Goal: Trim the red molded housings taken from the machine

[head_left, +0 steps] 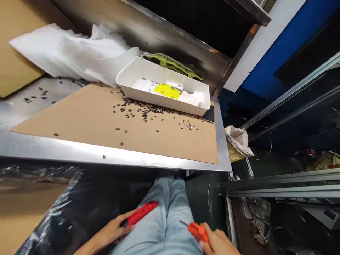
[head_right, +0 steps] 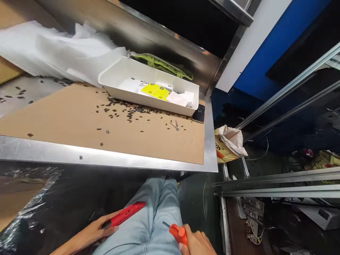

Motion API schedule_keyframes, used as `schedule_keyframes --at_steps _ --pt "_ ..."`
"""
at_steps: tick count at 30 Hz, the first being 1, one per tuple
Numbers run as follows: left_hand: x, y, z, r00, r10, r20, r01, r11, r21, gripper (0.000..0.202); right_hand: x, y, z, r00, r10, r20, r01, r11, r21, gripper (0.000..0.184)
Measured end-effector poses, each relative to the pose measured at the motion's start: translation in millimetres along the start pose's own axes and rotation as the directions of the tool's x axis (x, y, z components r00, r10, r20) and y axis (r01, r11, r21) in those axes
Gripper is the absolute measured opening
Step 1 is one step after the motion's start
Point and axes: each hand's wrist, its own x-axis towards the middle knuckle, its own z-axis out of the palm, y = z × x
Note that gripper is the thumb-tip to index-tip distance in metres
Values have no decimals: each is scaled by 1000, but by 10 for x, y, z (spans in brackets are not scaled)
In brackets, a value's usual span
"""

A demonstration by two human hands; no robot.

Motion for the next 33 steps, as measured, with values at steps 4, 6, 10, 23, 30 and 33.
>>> schedule_keyframes --at_steps 4,6,10,23,30,33 --pt "134 -186 -76 993 56 100 -79 966 248 75 123 -287 19 990 -49 134 53 998 -24 43" --pt "121 -211 -60 987 120 104 -150 922 356 73 145 -393 -49 988 -60 140 65 998 -28 45" --pt "-19 -167 16 984 162 72 -174 819 547 64 185 -580 -78 977 -91 193 98 995 -29 50" --pt "-463 404 466 986 160 -43 -51 540 840 68 422 -589 -124 975 -144 170 152 988 -36 46" --pt "-435 429 363 995 92 -46 -37 733 679 54 312 -646 -149 964 -150 220 155 988 -4 46" --pt "-333 453 220 998 9 -59 22 866 499 48 349 -653 -111 973 -116 198 125 992 -32 49"
